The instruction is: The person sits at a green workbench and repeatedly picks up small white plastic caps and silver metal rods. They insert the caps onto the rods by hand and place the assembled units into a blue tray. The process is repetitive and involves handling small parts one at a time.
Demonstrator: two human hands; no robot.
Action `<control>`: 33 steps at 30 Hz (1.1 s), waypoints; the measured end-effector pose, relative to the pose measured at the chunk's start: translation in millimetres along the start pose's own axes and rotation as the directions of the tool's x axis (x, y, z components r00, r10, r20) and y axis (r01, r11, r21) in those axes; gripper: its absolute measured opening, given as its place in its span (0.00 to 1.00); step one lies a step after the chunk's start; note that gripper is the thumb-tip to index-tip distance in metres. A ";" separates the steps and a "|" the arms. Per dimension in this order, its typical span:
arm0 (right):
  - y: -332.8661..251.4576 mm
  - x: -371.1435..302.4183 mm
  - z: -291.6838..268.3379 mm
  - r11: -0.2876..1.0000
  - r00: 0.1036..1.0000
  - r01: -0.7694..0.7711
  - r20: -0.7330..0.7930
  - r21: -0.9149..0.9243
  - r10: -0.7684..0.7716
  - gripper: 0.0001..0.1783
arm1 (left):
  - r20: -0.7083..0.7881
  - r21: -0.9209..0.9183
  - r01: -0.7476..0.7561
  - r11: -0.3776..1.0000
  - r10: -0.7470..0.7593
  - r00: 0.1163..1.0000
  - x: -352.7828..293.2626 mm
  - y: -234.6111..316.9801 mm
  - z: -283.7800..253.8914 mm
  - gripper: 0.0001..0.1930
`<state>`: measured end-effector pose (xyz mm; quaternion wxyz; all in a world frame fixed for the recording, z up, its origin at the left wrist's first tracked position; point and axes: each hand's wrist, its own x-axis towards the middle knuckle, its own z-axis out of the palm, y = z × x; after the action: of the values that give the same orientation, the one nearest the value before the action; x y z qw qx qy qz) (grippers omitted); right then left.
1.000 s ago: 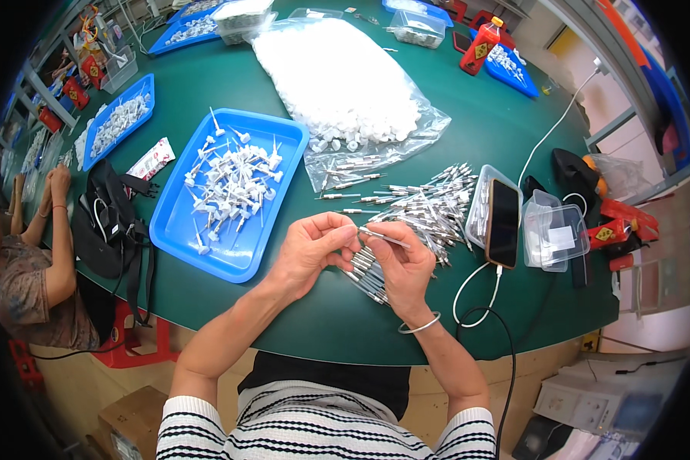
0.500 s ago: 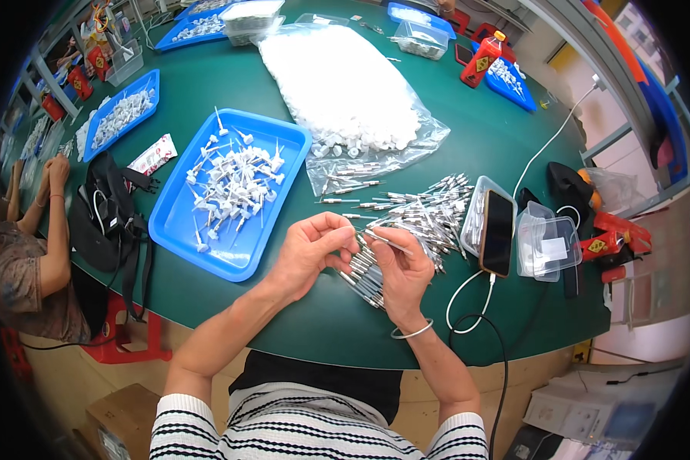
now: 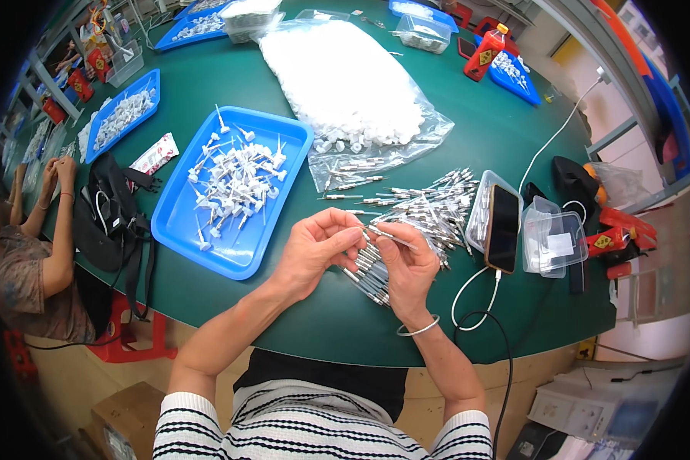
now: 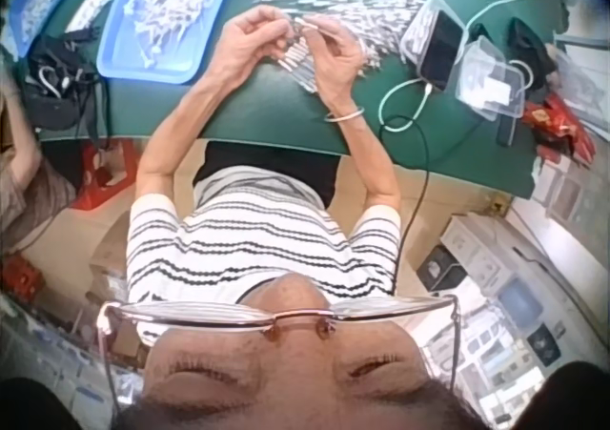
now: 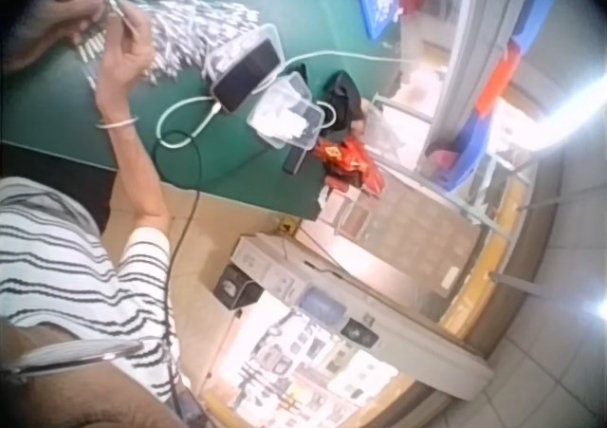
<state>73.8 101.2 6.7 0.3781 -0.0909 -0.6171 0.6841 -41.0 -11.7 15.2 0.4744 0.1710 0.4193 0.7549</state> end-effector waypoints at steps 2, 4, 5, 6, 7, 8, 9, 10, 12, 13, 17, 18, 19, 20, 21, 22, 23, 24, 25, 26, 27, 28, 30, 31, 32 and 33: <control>0.4 0.1 -0.5 1.000 1.000 -0.010 0.007 0.011 0.010 0.10 | 0.000 0.004 -0.011 1.000 0.011 1.000 0.8 -0.9 -0.8 0.05; 0.5 -0.9 0.7 1.000 1.000 -0.022 0.003 0.023 0.022 0.10 | 0.000 -0.003 -0.013 1.000 0.013 1.000 0.2 -0.9 -0.7 0.05; 0.6 -1.3 1.1 0.999 1.000 -0.027 0.001 0.029 0.027 0.10 | 0.001 -0.007 -0.014 1.000 0.014 1.000 0.2 -1.0 -0.6 0.05; 0.7 -1.3 1.0 0.999 1.000 -0.025 0.004 0.030 0.025 0.10 | 0.000 -0.011 -0.012 1.000 0.012 1.000 0.2 -1.0 -0.5 0.05; 1.2 -1.6 0.7 0.999 1.000 -0.023 0.007 0.032 0.023 0.10 | -0.002 -0.016 -0.009 1.000 0.009 1.000 0.1 -1.1 -0.3 0.05; 1.8 -1.8 0.4 0.999 1.000 -0.022 0.010 0.034 0.021 0.10 | -0.004 -0.020 -0.007 1.000 0.007 1.000 0.0 -1.3 -0.1 0.05; 3.2 -1.6 0.1 0.999 1.000 -0.008 0.012 0.037 0.008 0.10 | -0.001 -0.026 -0.002 1.000 0.002 1.000 -0.2 -1.4 -0.2 0.05; 5.0 -0.9 -0.1 0.999 1.000 0.006 0.014 0.039 -0.007 0.10 | 0.003 -0.031 0.003 1.000 -0.003 1.000 -0.2 -1.5 -0.3 0.05; 5.8 -0.7 0.1 0.999 1.000 0.017 0.014 0.047 -0.017 0.11 | 0.007 -0.043 0.011 0.999 -0.011 1.000 -0.4 -1.7 -0.2 0.05; 5.7 -1.0 0.4 0.999 1.000 0.012 0.012 0.053 -0.013 0.11 | 0.008 -0.051 0.015 0.999 -0.015 1.000 -0.7 -1.9 -0.2 0.05; 4.5 -2.3 1.0 0.998 1.000 -0.010 -0.001 0.059 0.010 0.11 | 0.018 -0.074 0.041 0.996 -0.040 0.999 -1.3 -1.6 0.5 0.05; 4.6 -2.6 1.5 0.998 1.000 -0.006 -0.005 0.060 0.006 0.11 | 0.019 -0.082 0.049 0.995 -0.048 0.999 -1.2 -2.0 0.4 0.04; 4.7 -3.0 2.2 0.998 1.000 -0.001 -0.009 0.061 0.002 0.11 | 0.020 -0.090 0.057 0.994 -0.055 0.998 -1.1 -2.5 0.3 0.04; 4.5 -3.2 2.4 0.998 1.000 0.004 -0.014 0.063 -0.003 0.11 | 0.021 -0.098 0.064 0.993 -0.063 0.998 -0.9 -3.1 0.2 0.04; 4.2 -3.0 2.0 0.998 1.000 0.004 -0.011 0.060 -0.004 0.11 | 0.029 -0.089 0.069 0.994 -0.066 0.997 -0.5 -3.6 -0.7 0.05; 4.0 -2.1 1.6 0.998 1.000 0.006 -0.008 0.057 -0.005 0.11 | 0.037 -0.079 0.072 0.994 -0.070 0.997 0.2 -3.4 -2.6 0.06; 3.6 -1.1 1.0 0.998 1.000 0.007 -0.006 0.055 -0.007 0.10 | 0.044 -0.068 0.076 0.995 -0.073 0.996 0.9 -2.9 -4.1 0.07; 2.8 0.3 0.0 0.999 1.000 0.021 -0.006 0.036 -0.021 0.10 | 0.036 -0.035 0.069 0.997 -0.068 0.997 0.7 0.2 -3.5 0.09; 1.6 1.7 -1.8 0.999 0.999 0.035 -0.006 0.018 -0.035 0.10 | 0.028 -0.002 0.063 0.998 -0.063 0.998 -0.3 5.0 -1.3 0.10; 0.4 2.9 -3.2 0.999 0.999 0.049 -0.006 -0.001 -0.049 0.10 | 0.020 0.032 0.058 0.998 -0.058 0.998 -0.4 8.0 -0.7 0.11; -1.0 4.0 -4.0 0.999 0.999 0.048 0.002 0.003 -0.048 0.10 | 0.031 0.075 0.042 0.996 -0.044 0.999 0.7 9.0 -3.4 0.13; -2.5 4.4 -4.3 0.999 0.999 0.045 0.010 0.008 -0.046 0.09 | 0.042 0.119 0.027 0.993 -0.032 0.999 1.2 9.8 -7.5 0.14; -3.5 4.9 -4.7 0.999 0.998 0.054 0.022 0.004 -0.054 0.09 | 0.064 0.194 -0.011 0.981 -0.001 0.998 2.2 11.2 -8.9 0.15; -3.0 4.4 -4.7 0.998 0.998 0.063 0.025 -0.004 -0.063 0.09 | 0.075 0.227 -0.032 0.973 0.016 0.997 1.7 12.6 -8.0 0.15; -2.6 4.0 -4.7 0.997 0.997 0.072 0.029 -0.011 -0.072 0.09 | 0.086 0.259 -0.053 0.964 0.032 0.996 1.5 13.4 -7.4 0.15; -3.9 3.6 -4.0 0.997 0.997 0.075 0.039 -0.031 -0.074 0.08 | 0.083 0.268 -0.043 0.962 0.021 0.996 1.5 13.4 -7.4 0.16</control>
<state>75.3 106.3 10.6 0.3901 -0.0612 -0.6381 0.6610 -54.2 -16.5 21.3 0.4507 0.2704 0.4963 0.6910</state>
